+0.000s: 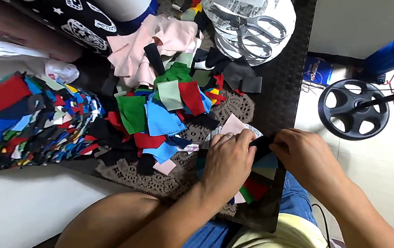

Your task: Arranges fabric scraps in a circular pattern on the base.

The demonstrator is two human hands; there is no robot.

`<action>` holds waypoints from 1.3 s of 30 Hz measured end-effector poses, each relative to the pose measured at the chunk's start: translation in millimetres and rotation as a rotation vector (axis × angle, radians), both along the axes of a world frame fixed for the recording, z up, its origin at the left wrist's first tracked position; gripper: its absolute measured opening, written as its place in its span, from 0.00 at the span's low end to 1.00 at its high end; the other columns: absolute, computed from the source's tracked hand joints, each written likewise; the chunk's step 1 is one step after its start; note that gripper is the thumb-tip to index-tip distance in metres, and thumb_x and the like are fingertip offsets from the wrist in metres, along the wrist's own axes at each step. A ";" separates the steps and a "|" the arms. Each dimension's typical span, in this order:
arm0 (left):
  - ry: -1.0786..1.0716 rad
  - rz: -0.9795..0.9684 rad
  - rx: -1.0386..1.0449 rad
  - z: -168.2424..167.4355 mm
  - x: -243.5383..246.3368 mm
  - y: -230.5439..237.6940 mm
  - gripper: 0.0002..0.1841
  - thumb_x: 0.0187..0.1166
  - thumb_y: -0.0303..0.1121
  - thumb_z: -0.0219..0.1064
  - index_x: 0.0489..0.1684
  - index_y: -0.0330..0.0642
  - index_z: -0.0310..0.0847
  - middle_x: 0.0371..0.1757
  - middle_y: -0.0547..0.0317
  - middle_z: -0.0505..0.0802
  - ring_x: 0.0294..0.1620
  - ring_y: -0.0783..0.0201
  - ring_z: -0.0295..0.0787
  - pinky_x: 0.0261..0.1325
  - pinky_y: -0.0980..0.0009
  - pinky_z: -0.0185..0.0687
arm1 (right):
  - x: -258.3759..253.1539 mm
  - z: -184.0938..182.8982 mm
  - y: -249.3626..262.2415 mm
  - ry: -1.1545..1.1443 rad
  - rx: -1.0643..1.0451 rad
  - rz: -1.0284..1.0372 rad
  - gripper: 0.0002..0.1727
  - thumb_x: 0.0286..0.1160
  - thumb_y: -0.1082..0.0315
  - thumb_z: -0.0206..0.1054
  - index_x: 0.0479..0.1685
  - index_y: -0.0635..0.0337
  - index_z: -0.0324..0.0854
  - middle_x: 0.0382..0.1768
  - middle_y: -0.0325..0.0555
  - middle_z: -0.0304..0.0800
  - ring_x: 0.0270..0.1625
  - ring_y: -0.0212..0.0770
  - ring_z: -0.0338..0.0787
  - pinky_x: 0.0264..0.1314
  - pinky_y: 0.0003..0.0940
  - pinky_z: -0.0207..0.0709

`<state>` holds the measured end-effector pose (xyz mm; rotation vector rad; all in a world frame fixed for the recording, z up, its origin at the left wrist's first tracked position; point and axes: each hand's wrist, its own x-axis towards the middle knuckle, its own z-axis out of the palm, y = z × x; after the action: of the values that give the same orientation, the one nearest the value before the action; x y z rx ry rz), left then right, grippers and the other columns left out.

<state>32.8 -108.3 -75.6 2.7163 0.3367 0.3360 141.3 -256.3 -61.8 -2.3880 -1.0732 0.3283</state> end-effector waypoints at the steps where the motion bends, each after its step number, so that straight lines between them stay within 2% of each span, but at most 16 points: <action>1: 0.008 -0.004 -0.009 0.7 -0.1 0.0 0.09 0.76 0.35 0.69 0.45 0.41 0.90 0.28 0.59 0.93 0.31 0.58 0.91 0.47 0.54 0.83 | 0.2 -0.2 -0.5 0.009 0.009 -0.002 0.07 0.73 0.69 0.72 0.30 0.63 0.89 0.28 0.50 0.89 0.33 0.50 0.92 0.34 0.50 0.83; 10: 0.010 -0.014 -0.005 -0.8 -1.3 0.8 0.09 0.77 0.36 0.69 0.45 0.42 0.89 0.29 0.59 0.93 0.32 0.58 0.90 0.45 0.55 0.82 | 3.3 -0.3 -2.2 0.030 0.023 0.014 0.07 0.71 0.69 0.74 0.28 0.61 0.87 0.26 0.47 0.86 0.30 0.45 0.88 0.32 0.45 0.81; 17: -0.005 -0.020 -0.004 0.6 -2.0 1.1 0.09 0.77 0.37 0.70 0.45 0.43 0.88 0.28 0.60 0.92 0.31 0.60 0.89 0.43 0.58 0.81 | 9.0 0.5 -9.5 0.119 0.050 0.011 0.07 0.72 0.66 0.73 0.29 0.57 0.88 0.27 0.40 0.86 0.29 0.34 0.86 0.32 0.34 0.79; 25: 0.013 -0.023 -0.010 0.0 0.2 2.5 0.08 0.76 0.36 0.71 0.45 0.43 0.88 0.27 0.60 0.91 0.30 0.60 0.88 0.43 0.57 0.80 | 5.5 -1.8 -4.6 0.034 0.028 0.035 0.06 0.68 0.70 0.75 0.27 0.59 0.87 0.25 0.43 0.84 0.27 0.39 0.85 0.29 0.38 0.78; 27: 0.018 -0.025 -0.020 0.3 0.3 2.9 0.09 0.76 0.36 0.72 0.46 0.42 0.88 0.27 0.60 0.91 0.30 0.60 0.88 0.44 0.57 0.80 | 7.3 0.4 -5.5 0.066 0.037 0.031 0.06 0.68 0.70 0.76 0.28 0.59 0.85 0.25 0.43 0.84 0.27 0.39 0.85 0.29 0.39 0.79; 30: 0.016 -0.027 -0.030 0.3 0.3 3.5 0.09 0.76 0.36 0.72 0.46 0.42 0.88 0.27 0.60 0.91 0.30 0.60 0.88 0.44 0.56 0.81 | 16.2 4.2 -17.4 0.191 0.125 -0.026 0.05 0.71 0.71 0.75 0.36 0.59 0.84 0.26 0.40 0.86 0.27 0.33 0.86 0.31 0.34 0.81; 33: 0.017 -0.030 -0.040 0.3 0.3 3.8 0.09 0.76 0.36 0.72 0.47 0.42 0.88 0.28 0.60 0.91 0.30 0.60 0.88 0.45 0.55 0.81 | 23.1 -9.1 -37.2 0.209 0.239 -0.138 0.06 0.75 0.70 0.70 0.46 0.57 0.86 0.36 0.38 0.89 0.36 0.27 0.88 0.38 0.25 0.84; 35: 0.023 -0.030 -0.036 0.5 0.8 4.1 0.09 0.76 0.36 0.73 0.47 0.42 0.88 0.28 0.60 0.91 0.30 0.60 0.88 0.45 0.55 0.81 | 22.3 -24.3 -46.2 0.173 0.317 -0.179 0.08 0.76 0.67 0.67 0.47 0.57 0.88 0.42 0.38 0.87 0.42 0.24 0.87 0.42 0.19 0.82; 37: 0.027 -0.028 -0.033 0.7 0.8 4.5 0.10 0.76 0.36 0.72 0.47 0.43 0.88 0.28 0.60 0.91 0.30 0.60 0.88 0.45 0.55 0.82 | 16.7 -36.4 -48.6 0.132 0.388 -0.180 0.08 0.76 0.66 0.67 0.45 0.56 0.90 0.49 0.41 0.88 0.50 0.26 0.86 0.49 0.21 0.81; 39: 0.036 -0.023 -0.035 1.6 1.1 4.6 0.10 0.76 0.37 0.72 0.47 0.43 0.88 0.28 0.60 0.91 0.31 0.60 0.89 0.45 0.55 0.82 | 10.5 -42.2 -46.3 0.095 0.446 -0.162 0.08 0.76 0.65 0.67 0.43 0.56 0.91 0.57 0.45 0.87 0.61 0.33 0.84 0.61 0.27 0.79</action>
<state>34.0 -103.7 -74.0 2.6922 0.3179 0.2725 151.8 -302.6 -104.0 -2.0201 -0.8035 0.1257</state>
